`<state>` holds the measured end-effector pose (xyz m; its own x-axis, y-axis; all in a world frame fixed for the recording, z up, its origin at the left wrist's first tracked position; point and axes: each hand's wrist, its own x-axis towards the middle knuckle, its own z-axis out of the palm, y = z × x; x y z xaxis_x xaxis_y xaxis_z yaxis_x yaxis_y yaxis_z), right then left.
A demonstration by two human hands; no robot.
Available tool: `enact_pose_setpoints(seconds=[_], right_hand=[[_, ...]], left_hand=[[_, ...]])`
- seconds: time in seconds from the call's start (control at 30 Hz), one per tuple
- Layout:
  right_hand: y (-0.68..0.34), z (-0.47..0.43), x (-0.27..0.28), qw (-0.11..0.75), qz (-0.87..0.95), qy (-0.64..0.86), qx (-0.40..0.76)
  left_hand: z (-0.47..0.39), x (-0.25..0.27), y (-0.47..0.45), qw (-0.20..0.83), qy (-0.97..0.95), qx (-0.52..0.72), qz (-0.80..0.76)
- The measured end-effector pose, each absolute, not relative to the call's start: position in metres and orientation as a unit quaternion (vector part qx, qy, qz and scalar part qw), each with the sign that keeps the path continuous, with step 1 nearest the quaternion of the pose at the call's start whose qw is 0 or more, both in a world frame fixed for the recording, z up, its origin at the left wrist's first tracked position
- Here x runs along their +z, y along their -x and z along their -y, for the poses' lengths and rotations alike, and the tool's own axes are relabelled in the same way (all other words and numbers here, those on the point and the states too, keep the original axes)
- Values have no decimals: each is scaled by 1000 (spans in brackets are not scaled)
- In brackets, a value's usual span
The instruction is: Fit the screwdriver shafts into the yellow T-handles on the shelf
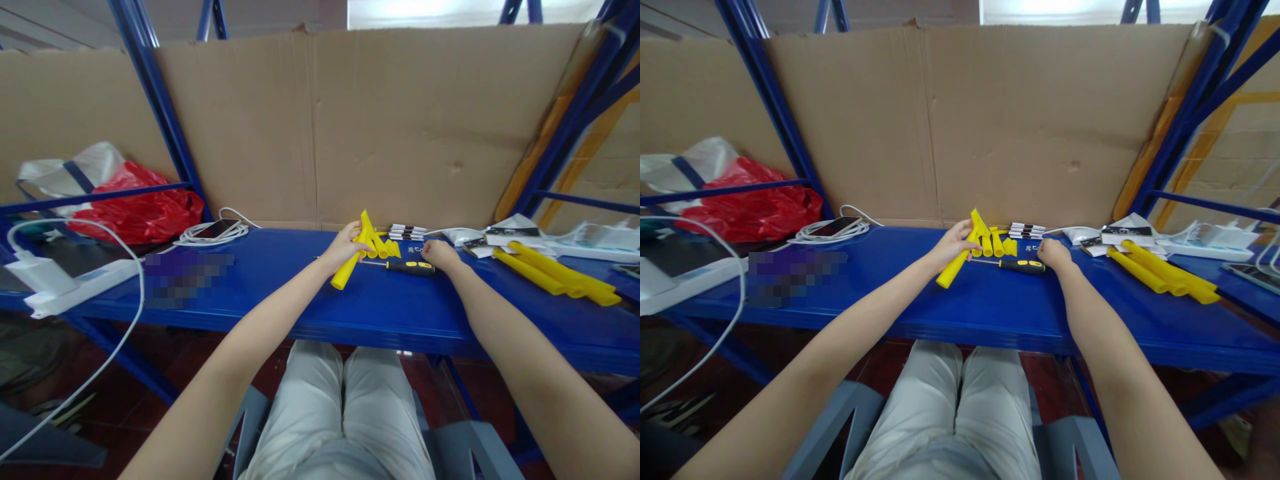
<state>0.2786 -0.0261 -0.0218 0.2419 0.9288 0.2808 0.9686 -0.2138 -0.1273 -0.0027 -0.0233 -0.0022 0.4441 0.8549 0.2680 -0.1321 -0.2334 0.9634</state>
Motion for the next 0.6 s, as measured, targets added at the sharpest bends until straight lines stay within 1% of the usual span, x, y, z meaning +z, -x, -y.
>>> enact_pose_setpoints(seconds=[0.13, 0.3, 0.47, 0.6], right_hand=[[-280, 25, -21, 172, 587, 789, -63], [-289, 31, -14, 267, 533, 801, -46], [-303, 34, -12, 376, 460, 801, -72], [-310, 33, -13, 420, 439, 790, -81]], left_hand=[[19, 0, -13, 585, -628, 416, -299], [13, 4, -54, 640, -600, 378, -297], [20, 15, -103, 675, -563, 348, -327], [26, 22, -126, 709, -533, 323, -329]])
